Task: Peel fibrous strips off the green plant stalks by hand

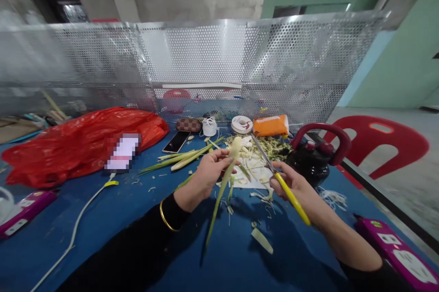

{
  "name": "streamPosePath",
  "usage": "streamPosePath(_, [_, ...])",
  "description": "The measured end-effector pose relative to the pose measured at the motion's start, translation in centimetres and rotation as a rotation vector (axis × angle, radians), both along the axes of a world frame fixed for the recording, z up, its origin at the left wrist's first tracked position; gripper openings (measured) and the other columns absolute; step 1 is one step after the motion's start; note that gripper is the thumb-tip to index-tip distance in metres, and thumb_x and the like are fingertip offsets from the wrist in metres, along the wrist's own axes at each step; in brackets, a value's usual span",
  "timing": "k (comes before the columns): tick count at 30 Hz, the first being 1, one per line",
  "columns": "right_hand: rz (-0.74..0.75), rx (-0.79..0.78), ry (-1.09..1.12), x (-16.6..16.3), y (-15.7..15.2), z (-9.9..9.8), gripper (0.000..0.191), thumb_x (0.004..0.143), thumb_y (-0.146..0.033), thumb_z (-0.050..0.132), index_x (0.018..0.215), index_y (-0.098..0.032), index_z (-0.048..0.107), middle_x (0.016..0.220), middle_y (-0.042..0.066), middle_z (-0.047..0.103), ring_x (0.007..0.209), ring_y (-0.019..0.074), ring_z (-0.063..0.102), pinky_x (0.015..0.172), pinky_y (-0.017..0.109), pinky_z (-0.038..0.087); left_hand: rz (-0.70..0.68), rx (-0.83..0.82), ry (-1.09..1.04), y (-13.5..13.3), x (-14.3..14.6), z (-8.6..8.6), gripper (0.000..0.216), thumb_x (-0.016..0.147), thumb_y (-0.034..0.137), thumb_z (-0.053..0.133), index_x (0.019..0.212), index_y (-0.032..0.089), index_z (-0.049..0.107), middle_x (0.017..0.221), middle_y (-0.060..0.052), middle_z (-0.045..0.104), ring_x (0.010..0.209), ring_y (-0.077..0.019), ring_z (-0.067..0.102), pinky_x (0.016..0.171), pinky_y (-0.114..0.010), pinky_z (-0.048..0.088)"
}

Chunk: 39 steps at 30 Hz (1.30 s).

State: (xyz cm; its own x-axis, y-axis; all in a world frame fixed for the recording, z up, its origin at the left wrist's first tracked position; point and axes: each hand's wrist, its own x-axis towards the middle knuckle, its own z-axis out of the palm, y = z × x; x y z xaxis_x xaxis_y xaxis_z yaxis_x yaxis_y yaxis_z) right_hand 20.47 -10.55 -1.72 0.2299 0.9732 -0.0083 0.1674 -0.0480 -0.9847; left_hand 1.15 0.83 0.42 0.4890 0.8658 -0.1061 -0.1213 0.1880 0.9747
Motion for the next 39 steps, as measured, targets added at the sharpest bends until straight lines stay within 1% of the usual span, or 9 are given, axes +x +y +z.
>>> streamPosePath(3, [0.153, -0.025, -0.077, 0.7, -0.6, 0.5, 0.059, 0.072, -0.061, 0.067, 0.111, -0.021, 0.049, 0.062, -0.007, 0.041, 0.052, 0.0098, 0.035, 0.045, 0.022, 0.028, -0.019, 0.013, 0.017, 0.9, -0.9, 0.2, 0.010, 0.079, 0.015, 0.065, 0.089, 0.016, 0.066, 0.071, -0.002, 0.070, 0.051, -0.0074, 0.059, 0.052, -0.019, 0.046])
streamPosePath(6, [0.279, -0.007, -0.124, 0.8, -0.7, 0.2, 0.055, 0.076, -0.061, 0.063, 0.110, -0.020, 0.051, 0.066, -0.005, 0.040, 0.055, 0.0105, 0.035, 0.048, 0.023, 0.030, -0.057, 0.069, 0.026, 1.4, -1.0, 0.4, 0.009, 0.079, 0.011, 0.063, 0.087, 0.014, 0.066, 0.073, -0.002, 0.069, 0.056, -0.0078, 0.061, 0.053, -0.018, 0.047])
streamPosePath(11, [0.288, 0.014, -0.186, 0.2, -0.1, -1.2, 0.050, 0.078, -0.059, 0.062, 0.109, -0.020, 0.053, 0.069, -0.005, 0.035, 0.059, 0.0113, 0.032, 0.051, 0.023, 0.031, -0.129, 0.093, 0.150, 1.0, -0.5, 0.5, 0.011, 0.076, 0.006, 0.062, 0.084, 0.013, 0.063, 0.075, -0.002, 0.067, 0.064, -0.0110, 0.066, 0.053, -0.019, 0.047])
streamPosePath(14, [0.266, -0.014, -0.162, -0.2, -0.1, -1.2, 0.052, 0.074, -0.059, 0.066, 0.107, -0.021, 0.054, 0.068, -0.005, 0.034, 0.059, 0.0117, 0.033, 0.052, 0.024, 0.032, -0.157, 0.073, 0.180, 0.7, -0.3, 0.3, 0.012, 0.074, 0.007, 0.062, 0.082, 0.015, 0.060, 0.071, -0.001, 0.066, 0.065, -0.0127, 0.067, 0.051, -0.019, 0.047])
streamPosePath(23, [0.192, -0.034, -0.047, -1.2, -0.3, 0.6, 0.046, 0.065, -0.056, 0.074, 0.091, -0.021, 0.061, 0.059, -0.007, 0.035, 0.052, 0.0096, 0.029, 0.046, 0.023, 0.025, -0.191, 0.087, 0.210, 1.1, -0.1, -0.3, 0.012, 0.072, 0.008, 0.063, 0.082, 0.015, 0.063, 0.069, -0.003, 0.068, 0.064, -0.0127, 0.067, 0.051, -0.019, 0.049])
streamPosePath(29, [0.132, -0.015, -0.097, -0.6, 0.0, -0.5, 0.037, 0.065, -0.047, 0.077, 0.087, -0.019, 0.064, 0.054, -0.008, 0.037, 0.048, 0.0081, 0.029, 0.043, 0.022, 0.025, -0.204, 0.085, 0.225, 1.2, -0.2, -0.1, 0.012, 0.074, 0.010, 0.062, 0.085, 0.014, 0.065, 0.072, -0.004, 0.069, 0.069, -0.0146, 0.068, 0.053, -0.020, 0.049])
streamPosePath(33, [0.085, 0.004, -0.120, -0.3, 0.2, -1.4, 0.039, 0.065, -0.044, 0.078, 0.092, -0.019, 0.065, 0.052, -0.008, 0.039, 0.044, 0.0073, 0.031, 0.041, 0.022, 0.023, -0.218, 0.078, 0.239, 1.1, -0.3, 0.2, 0.008, 0.074, 0.011, 0.063, 0.082, 0.014, 0.064, 0.072, -0.006, 0.071, 0.061, -0.0122, 0.065, 0.055, -0.022, 0.050])
streamPosePath(36, [0.007, 0.002, -0.061, -0.4, 0.3, -1.4, 0.044, 0.063, -0.046, 0.079, 0.095, -0.018, 0.064, 0.047, -0.010, 0.038, 0.037, 0.0061, 0.028, 0.036, 0.021, 0.020, -0.201, 0.052, 0.247, 0.9, -0.5, 0.4, 0.006, 0.073, 0.011, 0.064, 0.078, 0.013, 0.063, 0.070, -0.005, 0.071, 0.054, -0.0102, 0.062, 0.053, -0.022, 0.049])
streamPosePath(39, [-0.083, 0.040, 0.106, -0.7, 0.2, -1.1, 0.048, 0.061, -0.044, 0.081, 0.097, -0.020, 0.062, 0.050, -0.009, 0.045, 0.037, 0.0064, 0.034, 0.035, 0.021, 0.026, -0.191, 0.071, 0.239, 0.3, -0.5, 0.5, 0.007, 0.069, 0.012, 0.068, 0.074, 0.014, 0.064, 0.063, -0.001, 0.066, 0.050, -0.0098, 0.060, 0.052, -0.022, 0.046])
